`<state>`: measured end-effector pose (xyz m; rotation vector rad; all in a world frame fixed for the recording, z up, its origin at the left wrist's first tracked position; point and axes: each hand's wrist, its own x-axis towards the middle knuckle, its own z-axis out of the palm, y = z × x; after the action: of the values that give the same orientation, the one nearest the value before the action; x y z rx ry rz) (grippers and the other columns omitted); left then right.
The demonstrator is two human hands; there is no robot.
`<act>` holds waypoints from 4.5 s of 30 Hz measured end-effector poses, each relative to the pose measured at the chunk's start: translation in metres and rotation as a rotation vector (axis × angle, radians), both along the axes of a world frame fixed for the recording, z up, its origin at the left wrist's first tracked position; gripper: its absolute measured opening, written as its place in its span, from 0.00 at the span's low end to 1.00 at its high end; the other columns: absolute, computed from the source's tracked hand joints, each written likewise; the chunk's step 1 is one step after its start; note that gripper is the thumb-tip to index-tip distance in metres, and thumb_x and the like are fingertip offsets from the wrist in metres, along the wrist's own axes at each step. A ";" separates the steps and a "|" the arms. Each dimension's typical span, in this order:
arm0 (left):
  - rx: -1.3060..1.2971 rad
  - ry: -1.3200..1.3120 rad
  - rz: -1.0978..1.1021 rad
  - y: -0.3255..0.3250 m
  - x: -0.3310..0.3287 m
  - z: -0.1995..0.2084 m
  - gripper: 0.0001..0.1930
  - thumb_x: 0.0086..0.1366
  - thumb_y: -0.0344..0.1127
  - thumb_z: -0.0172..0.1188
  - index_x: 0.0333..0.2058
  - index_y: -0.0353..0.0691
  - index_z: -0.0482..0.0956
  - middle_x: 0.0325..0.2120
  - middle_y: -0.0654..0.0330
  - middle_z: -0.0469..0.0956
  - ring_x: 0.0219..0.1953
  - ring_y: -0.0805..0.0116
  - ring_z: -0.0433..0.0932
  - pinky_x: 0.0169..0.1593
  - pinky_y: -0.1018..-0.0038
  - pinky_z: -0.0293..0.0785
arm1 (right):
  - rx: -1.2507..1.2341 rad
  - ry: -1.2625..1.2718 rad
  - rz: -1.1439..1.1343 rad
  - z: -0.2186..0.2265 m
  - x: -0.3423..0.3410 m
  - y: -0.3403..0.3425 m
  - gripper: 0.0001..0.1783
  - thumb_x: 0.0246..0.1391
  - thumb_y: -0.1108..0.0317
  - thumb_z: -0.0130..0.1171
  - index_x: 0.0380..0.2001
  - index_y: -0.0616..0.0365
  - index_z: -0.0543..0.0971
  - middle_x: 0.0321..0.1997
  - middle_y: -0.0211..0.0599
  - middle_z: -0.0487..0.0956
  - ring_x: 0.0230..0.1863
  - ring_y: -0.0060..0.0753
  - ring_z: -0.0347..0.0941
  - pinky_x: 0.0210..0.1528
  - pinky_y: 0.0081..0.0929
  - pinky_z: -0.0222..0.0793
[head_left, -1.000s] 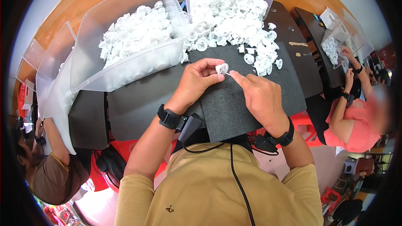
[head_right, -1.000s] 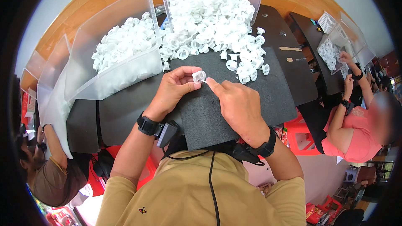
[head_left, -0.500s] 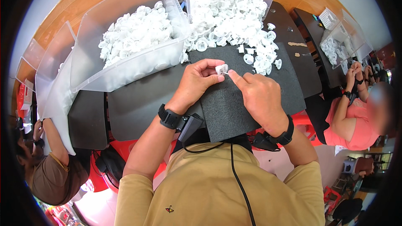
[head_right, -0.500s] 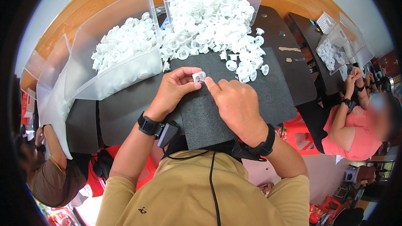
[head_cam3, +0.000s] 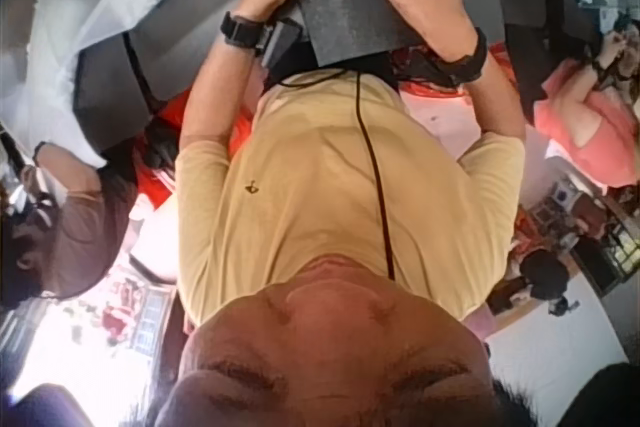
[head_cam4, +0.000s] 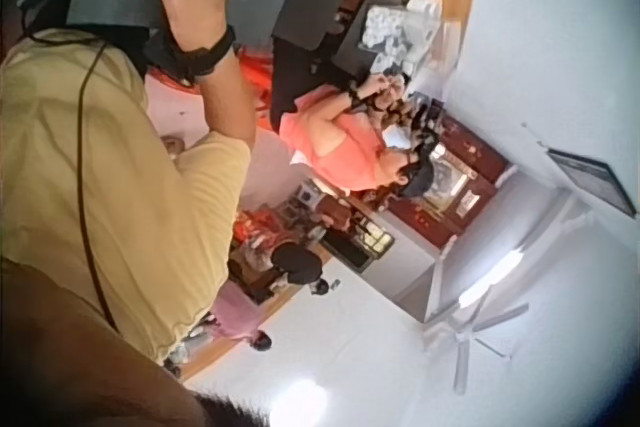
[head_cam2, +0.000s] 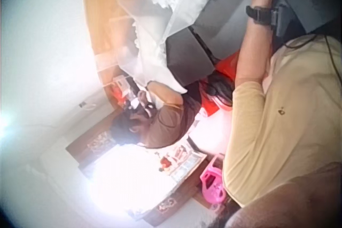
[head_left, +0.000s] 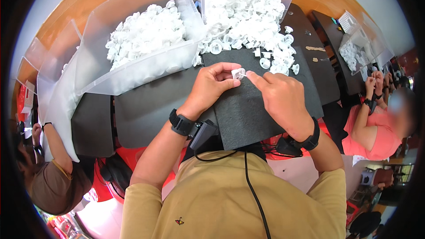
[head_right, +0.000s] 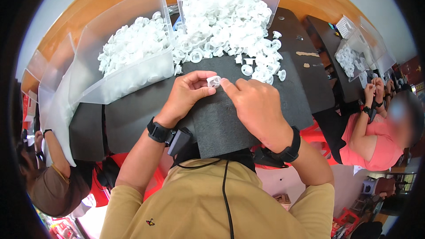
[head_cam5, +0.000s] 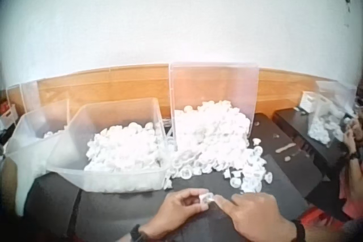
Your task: Assembling small white plastic components by hand on a workstation.
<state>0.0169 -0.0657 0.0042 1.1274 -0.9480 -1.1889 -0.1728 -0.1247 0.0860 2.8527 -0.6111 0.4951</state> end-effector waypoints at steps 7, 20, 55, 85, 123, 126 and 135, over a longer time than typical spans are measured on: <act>-0.007 0.074 0.012 0.000 0.000 0.002 0.18 0.58 0.20 0.62 0.48 0.33 0.74 0.41 0.61 0.79 0.43 0.77 0.77 0.50 0.80 0.74 | -0.016 -0.016 -0.015 -0.002 -0.002 0.001 0.19 0.44 0.74 0.57 0.43 0.50 0.81 0.21 0.30 0.69 0.24 0.32 0.71 0.24 0.31 0.67; 0.035 0.095 -0.009 0.000 0.000 0.003 0.17 0.58 0.22 0.63 0.47 0.33 0.75 0.41 0.60 0.79 0.43 0.76 0.77 0.50 0.79 0.74 | -0.112 -0.008 0.015 -0.007 0.001 0.001 0.16 0.42 0.70 0.59 0.38 0.53 0.82 0.20 0.27 0.69 0.24 0.27 0.71 0.24 0.26 0.66; -0.006 0.099 0.026 0.000 -0.001 0.000 0.17 0.57 0.18 0.62 0.45 0.33 0.74 0.39 0.60 0.79 0.42 0.76 0.78 0.48 0.79 0.75 | -0.081 0.001 0.015 0.001 0.003 0.003 0.15 0.43 0.70 0.59 0.38 0.54 0.82 0.20 0.28 0.71 0.24 0.29 0.72 0.23 0.29 0.67; -0.077 0.119 -0.114 0.002 -0.006 0.005 0.29 0.57 0.17 0.60 0.57 0.36 0.64 0.48 0.52 0.74 0.46 0.70 0.78 0.49 0.76 0.76 | 1.146 -0.191 0.064 -0.019 0.015 -0.055 0.09 0.50 0.70 0.63 0.35 0.61 0.81 0.29 0.32 0.80 0.30 0.21 0.73 0.33 0.24 0.68; -0.022 0.156 0.020 -0.002 0.001 -0.008 0.28 0.63 0.24 0.57 0.60 0.38 0.59 0.50 0.50 0.70 0.45 0.66 0.78 0.47 0.74 0.77 | 1.026 -0.410 -0.025 -0.022 0.072 -0.100 0.07 0.49 0.70 0.65 0.30 0.62 0.79 0.25 0.31 0.79 0.26 0.18 0.72 0.30 0.20 0.68; -0.043 0.189 0.091 0.000 0.001 -0.003 0.28 0.64 0.26 0.57 0.61 0.37 0.58 0.53 0.51 0.68 0.46 0.66 0.78 0.49 0.74 0.77 | 1.240 -0.401 -0.063 -0.016 0.054 -0.084 0.08 0.51 0.70 0.65 0.31 0.61 0.78 0.23 0.25 0.78 0.24 0.11 0.69 0.23 0.13 0.61; -0.054 0.248 0.080 0.000 0.003 0.003 0.18 0.61 0.26 0.63 0.51 0.35 0.74 0.43 0.59 0.79 0.44 0.74 0.78 0.48 0.77 0.76 | 1.445 -0.415 0.016 -0.020 0.039 -0.058 0.07 0.54 0.69 0.62 0.33 0.62 0.79 0.23 0.27 0.78 0.17 0.09 0.62 0.17 0.11 0.55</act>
<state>0.0198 -0.0655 0.0069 0.9407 -0.7344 -1.1990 -0.1341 -0.1823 0.0665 4.0691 -1.5008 0.9379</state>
